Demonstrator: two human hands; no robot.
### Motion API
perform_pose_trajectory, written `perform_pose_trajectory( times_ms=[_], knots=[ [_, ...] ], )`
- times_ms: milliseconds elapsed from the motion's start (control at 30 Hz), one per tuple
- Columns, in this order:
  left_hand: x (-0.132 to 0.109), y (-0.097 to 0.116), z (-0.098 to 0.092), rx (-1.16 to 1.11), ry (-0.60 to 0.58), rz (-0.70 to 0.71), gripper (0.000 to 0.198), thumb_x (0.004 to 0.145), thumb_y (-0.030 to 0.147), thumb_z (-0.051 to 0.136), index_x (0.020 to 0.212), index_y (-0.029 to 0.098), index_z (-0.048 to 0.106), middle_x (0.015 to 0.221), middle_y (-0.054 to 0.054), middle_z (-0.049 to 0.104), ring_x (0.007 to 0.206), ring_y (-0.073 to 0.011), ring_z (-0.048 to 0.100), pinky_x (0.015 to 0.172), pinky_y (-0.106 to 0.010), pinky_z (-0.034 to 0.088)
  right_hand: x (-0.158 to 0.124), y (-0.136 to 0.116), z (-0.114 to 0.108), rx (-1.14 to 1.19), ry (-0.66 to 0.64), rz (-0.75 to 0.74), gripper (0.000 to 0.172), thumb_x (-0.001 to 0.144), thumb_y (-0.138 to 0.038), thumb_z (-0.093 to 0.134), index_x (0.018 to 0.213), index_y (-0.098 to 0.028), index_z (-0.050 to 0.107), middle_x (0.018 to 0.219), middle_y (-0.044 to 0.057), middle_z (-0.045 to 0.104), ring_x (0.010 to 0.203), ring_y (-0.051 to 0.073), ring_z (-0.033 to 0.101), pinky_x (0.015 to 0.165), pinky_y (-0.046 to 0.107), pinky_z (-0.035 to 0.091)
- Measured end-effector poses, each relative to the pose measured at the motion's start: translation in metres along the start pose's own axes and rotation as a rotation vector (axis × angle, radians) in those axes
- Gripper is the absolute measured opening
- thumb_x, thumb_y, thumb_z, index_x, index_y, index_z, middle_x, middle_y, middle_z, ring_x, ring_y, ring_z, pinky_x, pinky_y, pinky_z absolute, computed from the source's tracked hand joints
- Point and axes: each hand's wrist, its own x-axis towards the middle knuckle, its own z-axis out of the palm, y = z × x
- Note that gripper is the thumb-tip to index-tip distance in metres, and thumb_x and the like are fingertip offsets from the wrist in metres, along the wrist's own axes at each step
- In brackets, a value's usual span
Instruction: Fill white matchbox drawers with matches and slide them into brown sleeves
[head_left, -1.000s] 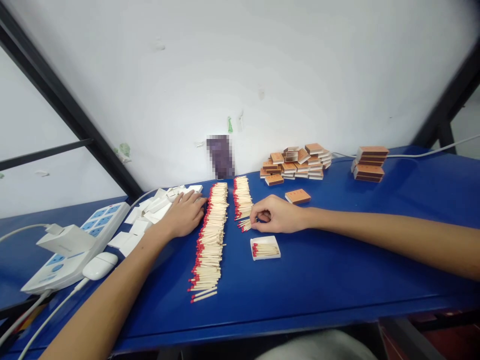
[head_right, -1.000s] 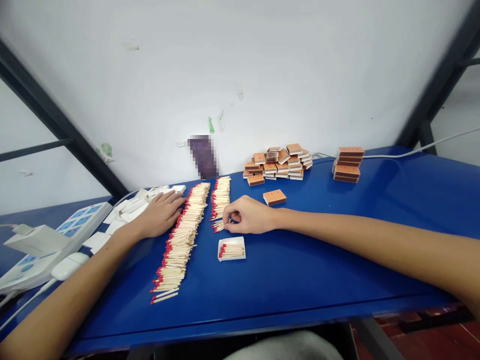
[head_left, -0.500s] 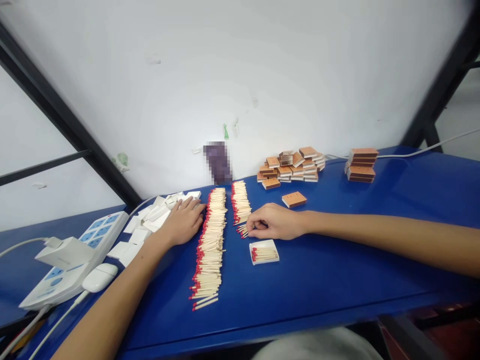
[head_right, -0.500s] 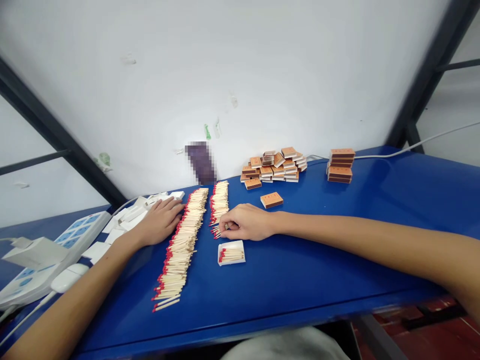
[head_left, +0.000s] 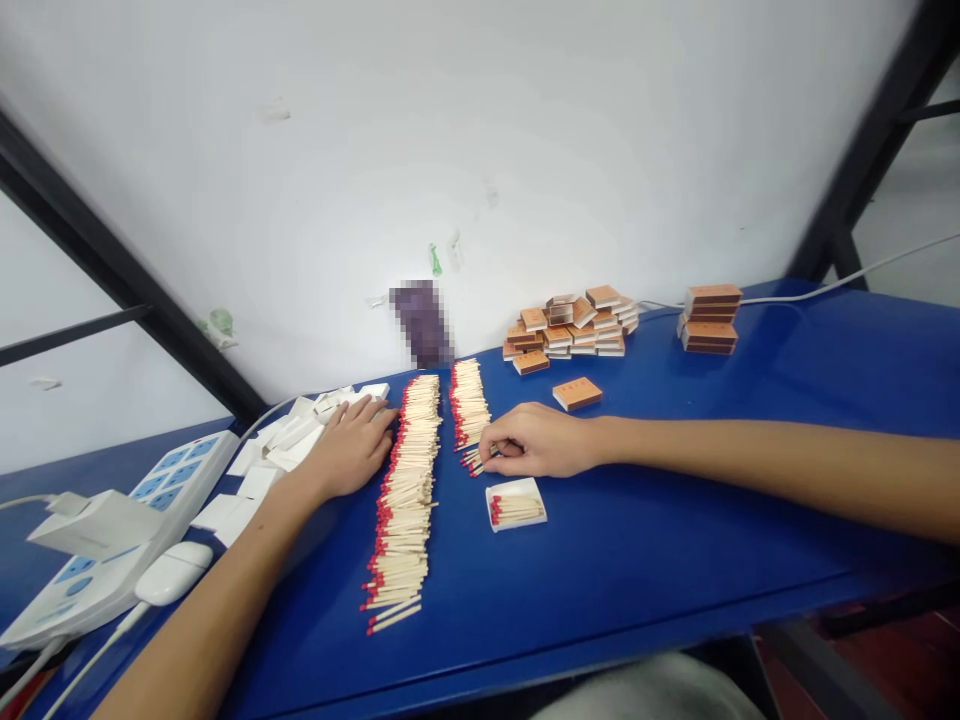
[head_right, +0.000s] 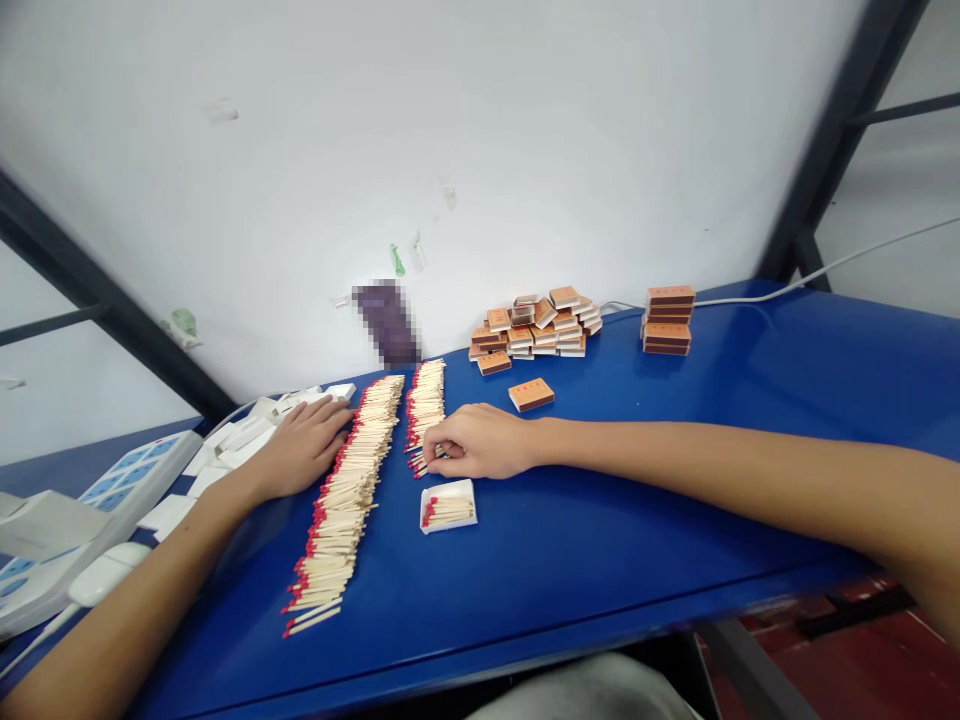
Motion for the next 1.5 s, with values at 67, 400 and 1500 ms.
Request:
perform_pose_trajectory(
  times_ms=[67,400,1500],
  knots=[
    [0.0001,-0.0002,0.0003,0.002,-0.003,-0.002,0.048,0.099,0.033,0.026,0.136,0.015,0.051,0.146,-0.013,0.049,0.14,-0.0342,0.037,0.114,-0.056,0.03,0.0005,0.0001,0.0001,-0.004,-0.002,0.008,0.012,0.089,-0.025,0.058,0.089,-0.018,0.067,0.064,-0.004,0.054,0.056,0.009,0.048,0.057,0.022,0.029],
    [0.0001,0.0007,0.0005,0.004,0.001,-0.009,0.046,0.099,0.031,0.028,0.135,0.017,0.052,0.145,-0.013,0.05,0.14,-0.0328,0.037,0.114,-0.056,0.029,0.0006,0.002,0.0023,-0.029,0.046,-0.005,0.009,0.085,-0.024,0.061,0.078,-0.018,0.061,0.063,-0.005,0.051,0.057,0.009,0.047,0.056,0.022,0.029],
    [0.0002,0.0014,-0.0003,0.003,-0.019,-0.007,0.046,0.099,0.03,0.029,0.137,0.016,0.05,0.148,-0.013,0.047,0.14,-0.0348,0.037,0.114,-0.058,0.03,-0.0005,0.0011,0.0032,-0.017,0.099,-0.051,0.009,0.084,-0.023,0.064,0.085,-0.016,0.07,0.075,0.001,0.061,0.065,0.011,0.052,0.06,0.023,0.036]
  ],
)
